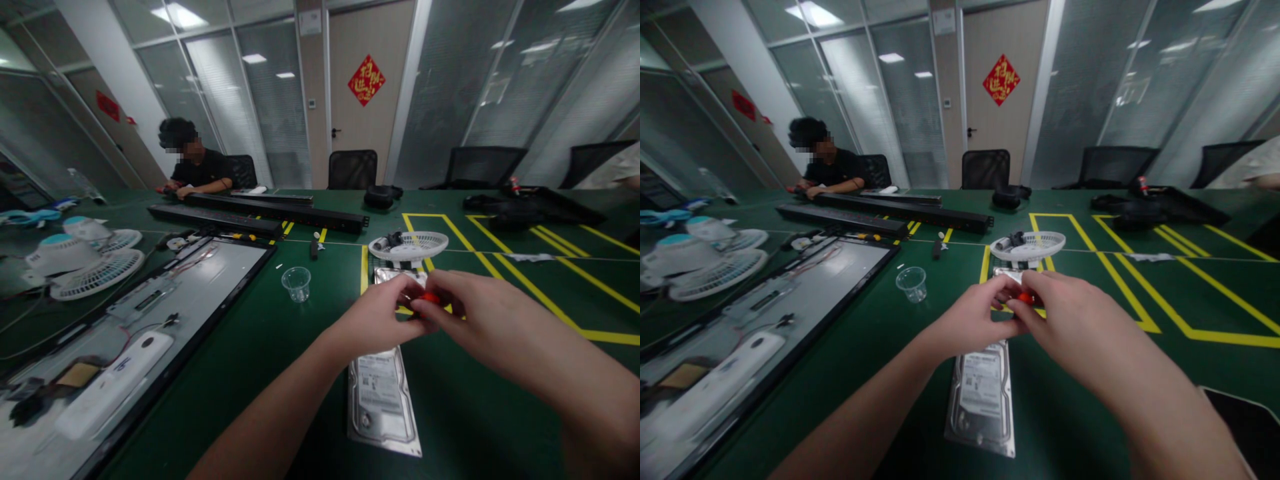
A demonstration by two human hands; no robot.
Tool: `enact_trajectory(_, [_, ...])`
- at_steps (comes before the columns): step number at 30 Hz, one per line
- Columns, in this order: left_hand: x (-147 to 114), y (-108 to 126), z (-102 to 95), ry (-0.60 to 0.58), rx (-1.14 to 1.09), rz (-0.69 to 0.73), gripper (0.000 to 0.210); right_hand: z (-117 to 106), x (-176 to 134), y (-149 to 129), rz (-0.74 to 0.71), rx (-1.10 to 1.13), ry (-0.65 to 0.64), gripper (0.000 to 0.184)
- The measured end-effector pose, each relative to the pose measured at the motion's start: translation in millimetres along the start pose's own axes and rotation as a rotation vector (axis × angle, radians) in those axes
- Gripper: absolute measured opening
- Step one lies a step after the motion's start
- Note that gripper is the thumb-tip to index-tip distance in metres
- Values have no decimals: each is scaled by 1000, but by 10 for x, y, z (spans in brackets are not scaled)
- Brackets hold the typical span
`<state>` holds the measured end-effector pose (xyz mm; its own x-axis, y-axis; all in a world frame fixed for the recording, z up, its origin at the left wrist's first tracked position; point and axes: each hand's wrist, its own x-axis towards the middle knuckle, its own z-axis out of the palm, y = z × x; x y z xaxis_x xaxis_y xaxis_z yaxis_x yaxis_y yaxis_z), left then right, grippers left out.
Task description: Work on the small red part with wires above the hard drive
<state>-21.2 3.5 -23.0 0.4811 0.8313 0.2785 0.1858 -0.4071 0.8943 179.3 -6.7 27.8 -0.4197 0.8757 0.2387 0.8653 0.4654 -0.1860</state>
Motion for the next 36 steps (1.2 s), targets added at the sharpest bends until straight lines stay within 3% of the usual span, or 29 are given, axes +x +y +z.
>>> enact_trajectory(7, [0, -5, 14, 13, 48, 6, 24, -48, 40, -111, 209, -155, -88, 51])
enact_trajectory(10, [-2, 2, 3, 8, 66, -7, 19, -54, 20, -90, 183, -144, -48, 44])
enact_trajectory(16, [13, -35, 1, -26, 5, -9, 25, -38, -47, 9, -48, 76, 23, 15])
enact_trajectory(18, [22, -63, 14, -27, -5, -20, 24, -29, -42, 23, -82, 65, 10, 17])
enact_trajectory(21, [26, -77, 26, -28, -37, -22, 21, -18, -21, 24, -80, 36, -7, 24])
enact_trajectory(26, [4, -23, 9, -32, -18, 9, 31, -3, -12, 12, 9, 9, -26, 18])
enact_trajectory(36, [-7, -5, 10, -13, 74, 4, 21, -9, 34, -80, 182, -146, -11, 56])
